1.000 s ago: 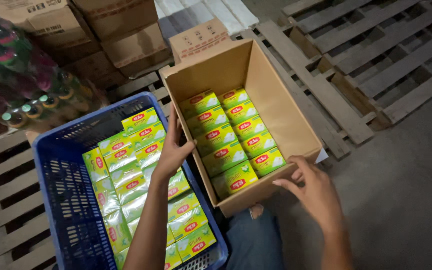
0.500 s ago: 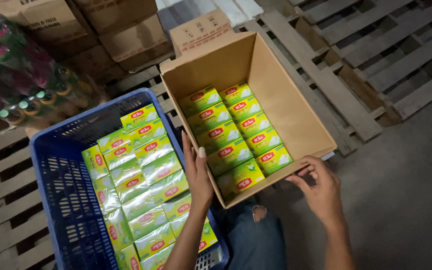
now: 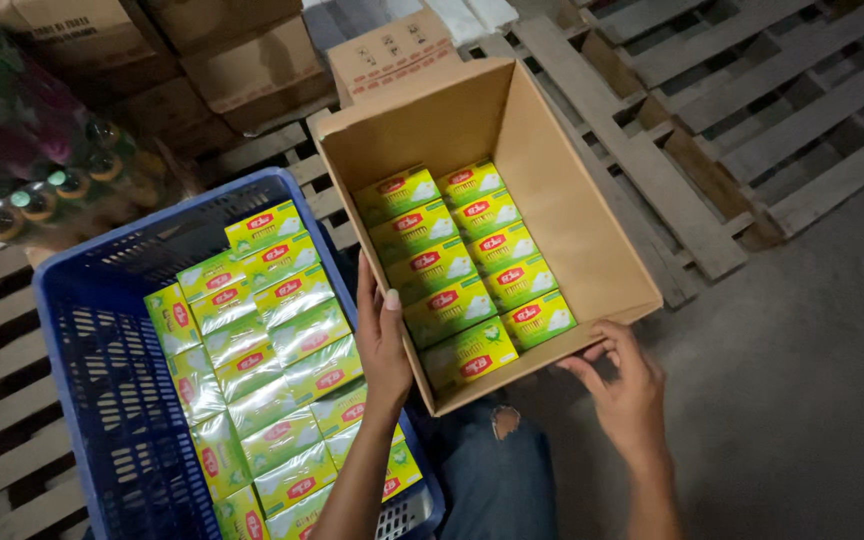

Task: The person transfers small yellow and green product boxes from a cardboard box into a blue plastic basket. They repeatedly pick up boxes from the cardboard box and place them into the basket, arranging them in rows.

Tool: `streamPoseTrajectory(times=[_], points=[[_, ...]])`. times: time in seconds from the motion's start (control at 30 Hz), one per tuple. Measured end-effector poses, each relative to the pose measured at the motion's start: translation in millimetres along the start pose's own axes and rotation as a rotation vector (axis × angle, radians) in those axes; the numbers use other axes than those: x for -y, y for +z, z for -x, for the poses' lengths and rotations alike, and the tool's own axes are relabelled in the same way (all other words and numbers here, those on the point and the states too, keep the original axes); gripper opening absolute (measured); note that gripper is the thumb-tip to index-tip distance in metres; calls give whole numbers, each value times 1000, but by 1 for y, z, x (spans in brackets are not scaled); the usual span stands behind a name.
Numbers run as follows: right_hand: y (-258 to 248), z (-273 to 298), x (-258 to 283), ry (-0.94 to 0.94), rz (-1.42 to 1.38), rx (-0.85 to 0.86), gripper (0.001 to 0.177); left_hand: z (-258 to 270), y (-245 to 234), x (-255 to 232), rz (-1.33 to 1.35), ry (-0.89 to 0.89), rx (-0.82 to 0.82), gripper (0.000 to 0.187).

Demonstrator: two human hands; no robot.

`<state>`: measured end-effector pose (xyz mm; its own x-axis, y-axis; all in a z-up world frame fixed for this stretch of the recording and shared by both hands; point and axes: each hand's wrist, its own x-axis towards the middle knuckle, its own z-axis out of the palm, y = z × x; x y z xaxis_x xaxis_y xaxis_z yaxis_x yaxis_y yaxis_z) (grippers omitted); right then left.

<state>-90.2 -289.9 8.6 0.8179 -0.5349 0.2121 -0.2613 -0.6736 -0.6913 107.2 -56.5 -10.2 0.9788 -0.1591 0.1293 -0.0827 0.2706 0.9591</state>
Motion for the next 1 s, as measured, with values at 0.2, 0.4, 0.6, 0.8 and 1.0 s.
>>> streamPoseTrajectory(times=[0.2, 0.4, 0.6, 0.8, 1.0], points=[[5, 1, -5, -3, 49, -17, 54, 0, -3, -8, -58, -38, 7, 67], [7, 0, -17, -74, 12, 20, 59, 5, -6, -15, -245, -72, 10, 71], [-10, 18, 35, -18, -129, -98, 78, 30, -14, -34, -234, -106, 27, 84], [-19, 38, 61, -169, 25, -317, 35, 83, -61, -52, -425, 167, 133, 68], [9, 55, 99, -355, 54, -198, 19, 139, -177, 7, -672, 55, -43, 60]])
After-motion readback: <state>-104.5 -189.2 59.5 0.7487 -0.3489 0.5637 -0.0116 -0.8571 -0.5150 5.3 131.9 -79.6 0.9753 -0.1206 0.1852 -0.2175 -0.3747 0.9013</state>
